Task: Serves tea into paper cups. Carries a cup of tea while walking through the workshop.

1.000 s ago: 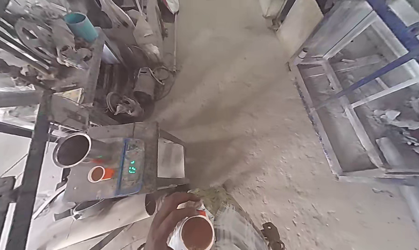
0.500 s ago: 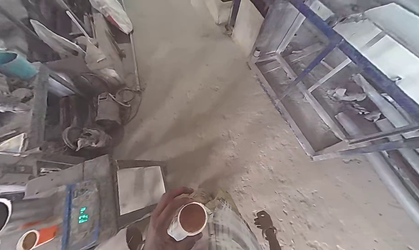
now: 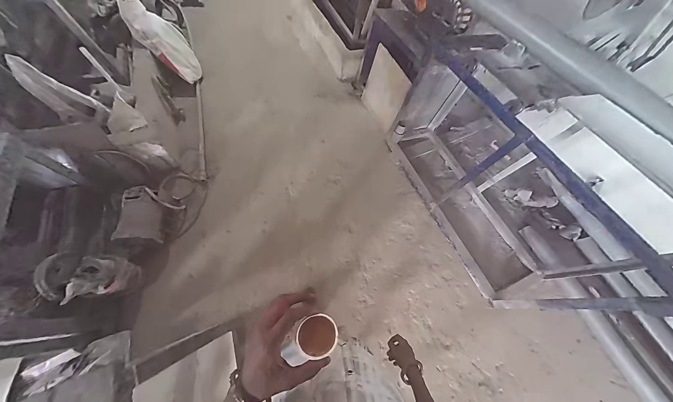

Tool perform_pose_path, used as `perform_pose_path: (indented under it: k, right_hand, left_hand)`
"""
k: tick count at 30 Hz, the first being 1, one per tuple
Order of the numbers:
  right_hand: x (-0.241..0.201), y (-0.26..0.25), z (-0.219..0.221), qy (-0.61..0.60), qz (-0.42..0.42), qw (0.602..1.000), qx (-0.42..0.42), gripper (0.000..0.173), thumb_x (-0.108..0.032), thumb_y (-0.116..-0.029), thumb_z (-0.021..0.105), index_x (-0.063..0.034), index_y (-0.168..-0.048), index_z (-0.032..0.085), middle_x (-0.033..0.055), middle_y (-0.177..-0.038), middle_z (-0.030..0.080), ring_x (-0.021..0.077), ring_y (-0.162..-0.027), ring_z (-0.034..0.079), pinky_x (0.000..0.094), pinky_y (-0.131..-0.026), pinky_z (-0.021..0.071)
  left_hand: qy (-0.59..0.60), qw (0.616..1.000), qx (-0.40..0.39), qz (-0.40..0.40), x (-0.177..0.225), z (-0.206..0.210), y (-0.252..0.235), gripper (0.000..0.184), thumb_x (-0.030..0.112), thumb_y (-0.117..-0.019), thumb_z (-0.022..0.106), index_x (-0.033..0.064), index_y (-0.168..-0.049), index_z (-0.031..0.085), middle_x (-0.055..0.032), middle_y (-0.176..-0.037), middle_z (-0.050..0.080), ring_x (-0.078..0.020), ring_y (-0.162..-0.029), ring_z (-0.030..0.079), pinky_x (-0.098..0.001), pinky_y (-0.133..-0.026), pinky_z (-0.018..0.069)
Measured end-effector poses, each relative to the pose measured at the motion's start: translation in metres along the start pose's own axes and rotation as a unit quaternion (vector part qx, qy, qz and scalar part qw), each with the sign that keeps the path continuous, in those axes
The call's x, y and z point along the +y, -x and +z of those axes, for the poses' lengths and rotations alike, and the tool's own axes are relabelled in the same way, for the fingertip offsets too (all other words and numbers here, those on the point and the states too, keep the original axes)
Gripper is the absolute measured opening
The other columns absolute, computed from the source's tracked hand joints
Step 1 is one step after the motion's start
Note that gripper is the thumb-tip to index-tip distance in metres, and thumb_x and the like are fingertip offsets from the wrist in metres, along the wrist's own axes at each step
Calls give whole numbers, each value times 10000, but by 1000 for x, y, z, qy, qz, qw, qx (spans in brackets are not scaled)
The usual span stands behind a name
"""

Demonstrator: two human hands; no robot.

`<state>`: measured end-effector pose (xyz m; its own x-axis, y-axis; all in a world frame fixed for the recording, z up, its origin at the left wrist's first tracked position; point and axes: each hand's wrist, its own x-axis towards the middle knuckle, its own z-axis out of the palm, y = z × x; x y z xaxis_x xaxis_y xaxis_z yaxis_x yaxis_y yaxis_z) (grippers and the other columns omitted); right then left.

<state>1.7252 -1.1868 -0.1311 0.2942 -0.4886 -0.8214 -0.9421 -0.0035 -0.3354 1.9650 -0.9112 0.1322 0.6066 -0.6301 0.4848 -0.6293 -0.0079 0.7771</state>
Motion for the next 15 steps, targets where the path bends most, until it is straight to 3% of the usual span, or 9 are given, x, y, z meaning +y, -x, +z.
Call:
perform_pose_path:
  k: [4,7,10,13,15]
  right_hand:
    - [-82,-12,-39,-43,-13,999,12,291,-163,-1080,503,48,-1265,578,217,-977,690,269,-803,684,422,-741,555]
    - [-156,2,-65,-168,-87,982,33,292,-107,-1069,504,110,-1256,564,228,-952,684,240,-790,683,391,-727,570]
    - [-246,31,-87,-298,-155,942,23,238,-54,-1059,492,109,-1220,558,143,-885,701,152,-739,713,307,-690,605]
    - [-340,67,-112,-405,-210,888,-65,233,-58,-1054,470,33,-1267,490,77,-892,733,168,-794,743,339,-760,628]
    - [-385,73,-127,-415,-290,846,-164,469,-279,-997,550,-32,-1354,373,72,-999,755,210,-929,755,387,-864,622]
  left_hand:
    - [-1,1000,-11,26,-43,-11,-74,609,585,-772,788,219,-1234,636,-11,-1280,648,-112,-1247,572,-274,-1060,472]
    - [13,999,-29,24,-68,-15,-125,603,568,-762,802,198,-1212,647,-22,-1280,652,-112,-1243,576,-273,-1057,471]
    - [37,998,-49,19,-93,-15,-173,597,551,-772,801,184,-1217,644,-25,-1286,638,-100,-1241,563,-247,-1051,464]
    - [46,997,-65,10,-118,-8,-219,598,552,-776,796,169,-1210,646,-29,-1285,641,-92,-1242,561,-236,-1049,460]
    - [52,996,-73,5,-135,-3,-250,596,523,-764,808,154,-1201,642,-30,-1280,645,-76,-1233,567,-219,-1040,465]
